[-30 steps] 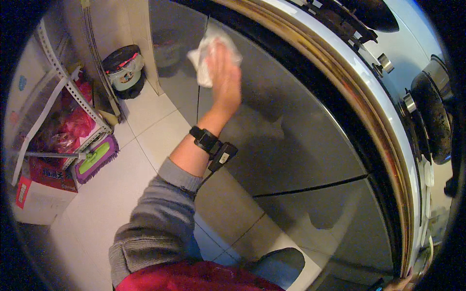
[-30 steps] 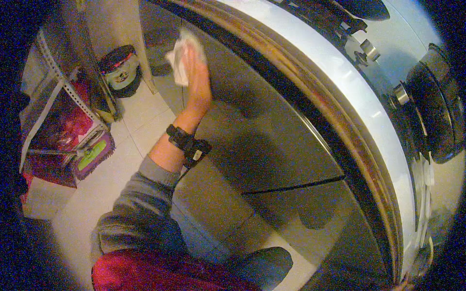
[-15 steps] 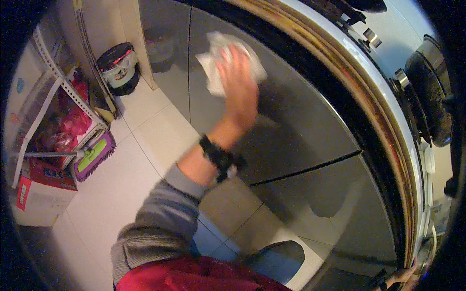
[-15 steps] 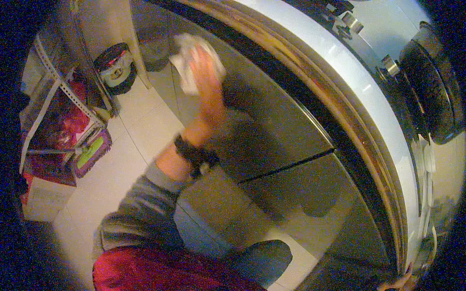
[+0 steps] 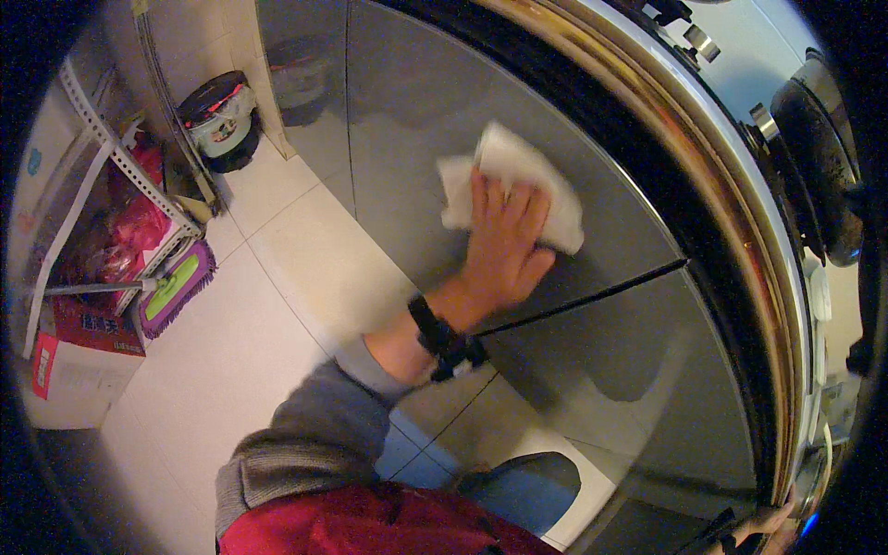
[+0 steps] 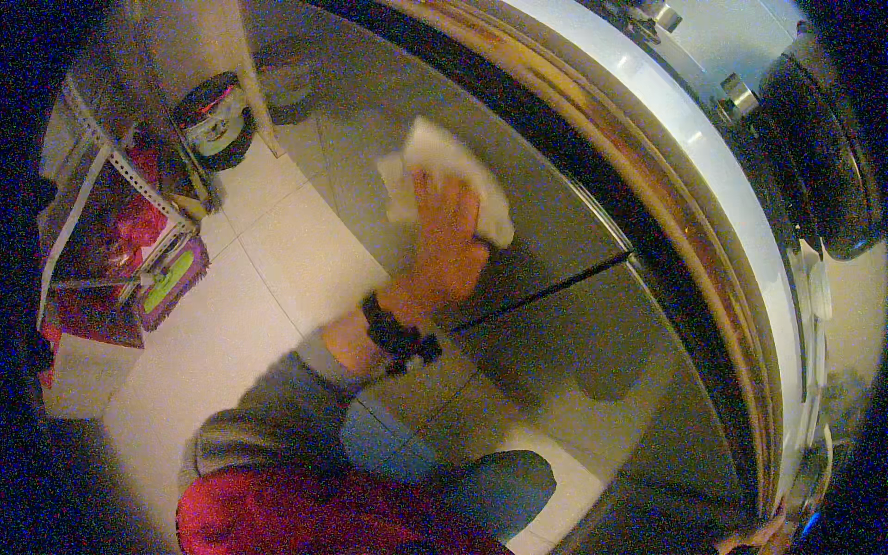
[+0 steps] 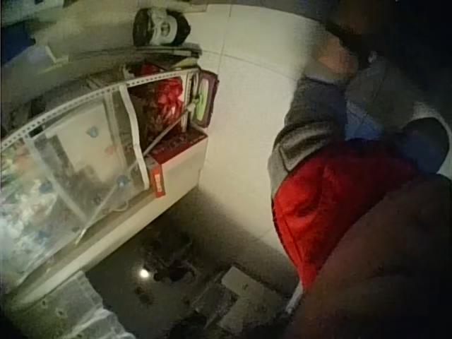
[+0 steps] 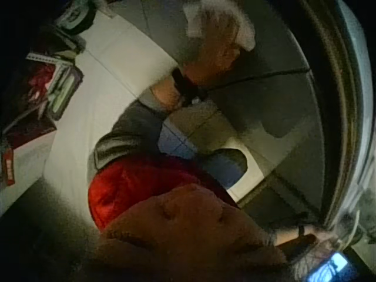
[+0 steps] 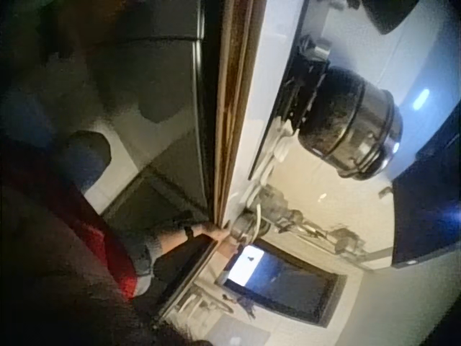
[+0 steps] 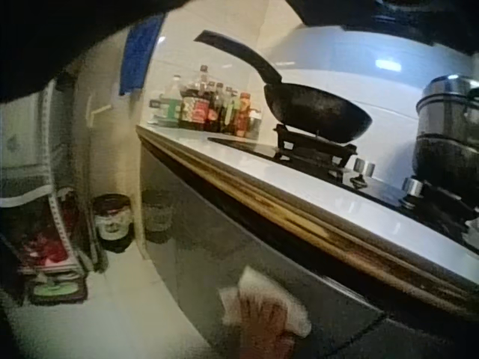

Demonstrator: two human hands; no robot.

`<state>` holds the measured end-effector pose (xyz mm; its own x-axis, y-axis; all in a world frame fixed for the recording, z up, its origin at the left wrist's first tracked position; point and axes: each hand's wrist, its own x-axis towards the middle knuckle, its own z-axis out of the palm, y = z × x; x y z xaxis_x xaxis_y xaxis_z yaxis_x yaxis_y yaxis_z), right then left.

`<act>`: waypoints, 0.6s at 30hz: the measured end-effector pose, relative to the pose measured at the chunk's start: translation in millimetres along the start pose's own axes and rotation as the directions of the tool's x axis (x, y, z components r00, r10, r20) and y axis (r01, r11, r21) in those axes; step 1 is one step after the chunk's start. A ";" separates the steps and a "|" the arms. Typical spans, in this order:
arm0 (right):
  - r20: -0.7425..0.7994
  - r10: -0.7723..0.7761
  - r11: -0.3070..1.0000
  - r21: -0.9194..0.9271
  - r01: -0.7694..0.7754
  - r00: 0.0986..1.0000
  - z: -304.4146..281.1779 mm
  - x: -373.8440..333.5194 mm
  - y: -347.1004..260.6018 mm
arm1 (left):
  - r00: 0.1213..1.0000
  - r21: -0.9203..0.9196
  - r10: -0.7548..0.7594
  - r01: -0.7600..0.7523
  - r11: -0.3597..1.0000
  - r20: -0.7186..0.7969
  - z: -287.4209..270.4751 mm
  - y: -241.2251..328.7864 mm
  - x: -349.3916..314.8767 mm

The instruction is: The person kneels on the floor and wipes the surface of two cabinet doors with a white cloth. They move the cloth in circular and linear motions across the doors, occasionally repositioning the cloth and adjusting their grip.

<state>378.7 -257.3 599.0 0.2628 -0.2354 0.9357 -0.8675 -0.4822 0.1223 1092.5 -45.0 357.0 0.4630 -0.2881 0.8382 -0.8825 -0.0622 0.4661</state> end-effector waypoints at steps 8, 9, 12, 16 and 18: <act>-0.092 -0.007 0.980 -0.200 -0.011 0.996 7.3 -4.3 13.9 | 0.812 -0.225 -0.554 0.513 0.828 -0.186 9.6 -73.1 -65.7; -0.096 -0.015 0.981 -0.195 -0.004 0.995 7.0 -3.4 11.8 | 0.840 -0.174 -0.523 0.499 0.849 -0.141 20.2 -47.0 -91.8; -0.152 -0.210 0.973 0.061 0.221 0.966 2.3 -0.4 -1.9 | 0.966 -0.164 -0.211 0.186 0.969 -0.150 31.6 30.6 -104.4; -0.087 0.030 0.976 0.218 -0.011 0.996 -2.7 0.6 -32.1 | 0.995 -0.077 0.100 -0.101 0.992 -0.021 -3.9 58.1 10.6; -0.062 0.158 0.978 0.148 -0.148 0.985 -2.2 -0.7 -47.8 | 0.978 -0.014 0.151 -0.155 0.988 -0.147 -11.9 26.4 72.0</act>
<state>419.0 -232.3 593.3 0.0954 -0.2555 0.9621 -0.8248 -0.5614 -0.0673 1103.5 -56.0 433.0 0.3315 -0.1510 0.9313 -0.9422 -0.0031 0.3349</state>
